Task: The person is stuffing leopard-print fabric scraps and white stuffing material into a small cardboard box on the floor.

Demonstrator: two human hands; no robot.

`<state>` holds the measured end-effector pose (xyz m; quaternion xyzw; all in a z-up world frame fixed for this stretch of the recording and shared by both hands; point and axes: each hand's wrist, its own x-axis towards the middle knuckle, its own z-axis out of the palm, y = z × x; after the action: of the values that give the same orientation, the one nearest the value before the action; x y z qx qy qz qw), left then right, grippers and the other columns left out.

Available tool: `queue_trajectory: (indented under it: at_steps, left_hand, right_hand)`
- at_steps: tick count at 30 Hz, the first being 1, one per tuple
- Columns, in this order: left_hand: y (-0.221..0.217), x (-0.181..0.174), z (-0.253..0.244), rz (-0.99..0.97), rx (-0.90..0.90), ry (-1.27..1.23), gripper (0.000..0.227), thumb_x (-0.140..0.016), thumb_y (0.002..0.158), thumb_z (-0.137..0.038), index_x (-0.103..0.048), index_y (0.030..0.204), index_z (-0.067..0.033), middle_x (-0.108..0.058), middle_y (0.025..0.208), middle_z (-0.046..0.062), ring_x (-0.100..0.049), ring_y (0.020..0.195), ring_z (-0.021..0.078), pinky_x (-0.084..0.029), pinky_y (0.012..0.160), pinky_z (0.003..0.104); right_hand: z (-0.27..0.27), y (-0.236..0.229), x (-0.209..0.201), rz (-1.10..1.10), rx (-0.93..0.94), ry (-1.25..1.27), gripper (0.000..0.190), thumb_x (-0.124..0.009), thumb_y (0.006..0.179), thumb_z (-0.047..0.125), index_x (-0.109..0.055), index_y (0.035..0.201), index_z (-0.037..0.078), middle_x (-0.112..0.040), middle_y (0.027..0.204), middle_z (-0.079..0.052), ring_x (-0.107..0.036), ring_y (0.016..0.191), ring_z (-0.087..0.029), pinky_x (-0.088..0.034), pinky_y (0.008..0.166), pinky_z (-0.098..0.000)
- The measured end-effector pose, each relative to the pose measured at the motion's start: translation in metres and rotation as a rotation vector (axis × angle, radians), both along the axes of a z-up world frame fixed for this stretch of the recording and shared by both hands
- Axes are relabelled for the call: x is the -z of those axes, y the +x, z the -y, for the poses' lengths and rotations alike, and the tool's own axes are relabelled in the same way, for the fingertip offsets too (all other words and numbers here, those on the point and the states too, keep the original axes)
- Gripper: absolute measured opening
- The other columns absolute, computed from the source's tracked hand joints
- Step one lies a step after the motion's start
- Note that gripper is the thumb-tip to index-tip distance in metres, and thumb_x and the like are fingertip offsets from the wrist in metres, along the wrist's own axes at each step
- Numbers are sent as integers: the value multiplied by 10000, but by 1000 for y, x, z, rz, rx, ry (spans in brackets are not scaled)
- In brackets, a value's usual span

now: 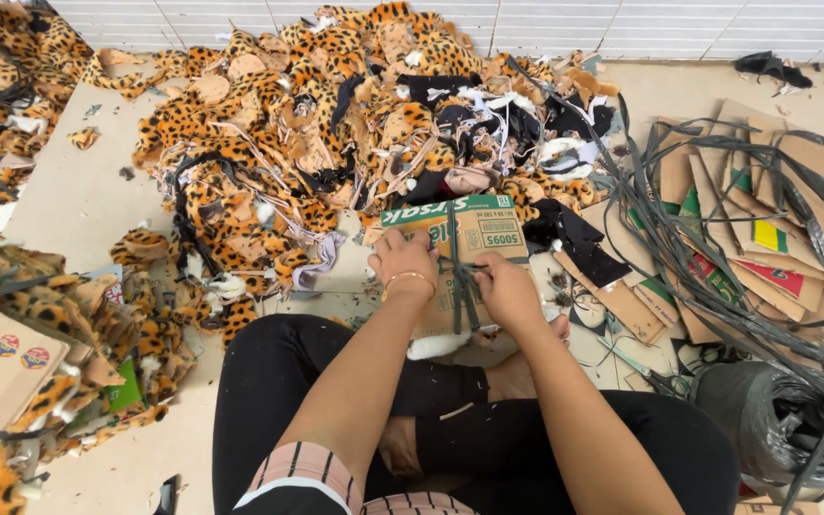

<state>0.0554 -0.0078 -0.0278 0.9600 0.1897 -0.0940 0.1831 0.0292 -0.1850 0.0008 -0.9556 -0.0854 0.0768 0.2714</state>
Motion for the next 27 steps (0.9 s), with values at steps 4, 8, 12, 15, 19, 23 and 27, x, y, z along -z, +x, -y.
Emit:
queue_trajectory:
  at_steps: [4,8,12,15,19,23,27]
  left_hand:
    - [1,6,-5,214,304,130,279,-590,1011,-376,-605,1249,-231,-375,1524,49,-259,1450,310,-257,1091,471]
    - [35,45,-8,257,550,174,226,-531,1033,-345,-584,1211,-216,-535,1426,46,-410,1426,334,-336,1141,520]
    - [49,50,-9,199,563,203,224,-424,1060,-379,-520,1229,-267,-684,1103,55,-705,1047,311,-521,885,498]
    - [51,45,-15,138,534,193,239,-389,1059,-388,-503,1244,-289,-704,1061,61,-726,998,335,-531,852,520]
    - [47,38,-10,130,530,178,225,-425,1043,-375,-520,1208,-254,-716,995,75,-731,956,349,-528,853,511]
    - [48,27,-15,62,513,137,268,-386,1044,-417,-507,1211,-245,-732,977,72,-727,979,349,-495,898,510]
    - [57,35,-9,20,525,155,272,-387,1037,-399,-495,1232,-243,-738,965,55,-728,975,318,-475,917,495]
  right_hand:
    - [-8,-11,15,-51,-39,-9,240,-579,997,237,-697,1194,165,-769,970,-159,-740,987,-360,-591,833,-470]
    - [-10,-18,17,25,-175,-20,207,-558,998,154,-692,1141,87,-754,966,-174,-738,958,-364,-598,811,-455]
    - [-16,-28,-8,13,-241,-50,218,-528,986,101,-698,1115,59,-753,938,-159,-745,928,-345,-609,788,-436]
    - [-15,-32,-9,-39,-261,-78,235,-510,979,112,-701,1093,37,-742,912,-177,-737,923,-361,-605,781,-464]
    - [-14,-30,-13,-112,-286,-122,322,-510,970,87,-637,1259,26,-746,874,-158,-747,838,-322,-606,712,-417]
    - [-27,-37,-57,-143,-365,-150,617,-469,953,-39,-327,1553,-45,-733,846,-260,-726,735,-368,-585,613,-443]
    - [-27,-32,-44,-196,-370,-195,681,-473,928,-60,-296,1586,-30,-723,789,-232,-691,639,-312,-550,546,-374]
